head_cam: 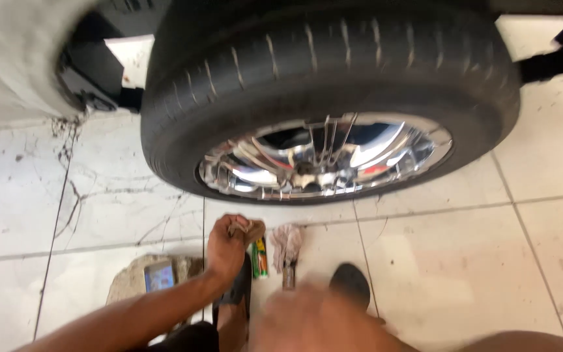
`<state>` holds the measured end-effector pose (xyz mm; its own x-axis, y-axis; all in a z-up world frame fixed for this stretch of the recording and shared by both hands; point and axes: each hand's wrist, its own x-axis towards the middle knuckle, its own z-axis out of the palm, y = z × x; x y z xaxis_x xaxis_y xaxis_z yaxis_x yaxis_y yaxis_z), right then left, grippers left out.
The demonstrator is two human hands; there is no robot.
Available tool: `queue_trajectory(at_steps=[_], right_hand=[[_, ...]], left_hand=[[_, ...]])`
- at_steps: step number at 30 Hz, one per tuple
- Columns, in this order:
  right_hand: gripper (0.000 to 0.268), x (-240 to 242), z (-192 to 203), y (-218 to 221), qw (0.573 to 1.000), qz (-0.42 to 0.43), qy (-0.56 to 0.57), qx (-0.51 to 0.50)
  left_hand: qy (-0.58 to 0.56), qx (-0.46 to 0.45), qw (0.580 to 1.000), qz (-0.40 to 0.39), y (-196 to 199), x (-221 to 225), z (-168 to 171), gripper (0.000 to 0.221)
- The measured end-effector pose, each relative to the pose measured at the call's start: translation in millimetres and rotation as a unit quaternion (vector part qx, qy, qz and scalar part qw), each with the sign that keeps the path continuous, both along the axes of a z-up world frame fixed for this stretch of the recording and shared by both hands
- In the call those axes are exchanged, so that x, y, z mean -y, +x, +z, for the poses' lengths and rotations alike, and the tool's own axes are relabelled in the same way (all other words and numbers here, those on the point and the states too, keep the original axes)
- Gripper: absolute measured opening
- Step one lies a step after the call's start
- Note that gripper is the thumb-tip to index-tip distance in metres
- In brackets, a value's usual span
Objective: Polishing a chrome car rim using a cloth and metal polish.
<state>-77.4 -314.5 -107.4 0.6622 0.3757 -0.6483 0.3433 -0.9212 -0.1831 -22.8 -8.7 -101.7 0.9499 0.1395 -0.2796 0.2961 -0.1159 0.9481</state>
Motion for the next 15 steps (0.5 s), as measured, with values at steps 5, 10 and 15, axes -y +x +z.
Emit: queue_trajectory(at_steps=[5,10,15], right_hand=[[0.026,85.5,-10.8,-110.8,0.998,-0.036,0.038,-0.030],[0.027,178.5,14.4,-146.8,0.997,-0.024,0.079,0.007],[0.033,294.1,56.7,-171.1,0.993,0.001,0.101,0.063]], left_hand=[[-0.007,-0.012,1.000,-0.027,-8.8,-0.2,11.5,0.014],[-0.093,0.001,0.996,-0.010,-4.6,-1.2,16.9,0.017],[-0.201,0.058,0.978,-0.021,6.7,-0.6,-23.7,0.023]])
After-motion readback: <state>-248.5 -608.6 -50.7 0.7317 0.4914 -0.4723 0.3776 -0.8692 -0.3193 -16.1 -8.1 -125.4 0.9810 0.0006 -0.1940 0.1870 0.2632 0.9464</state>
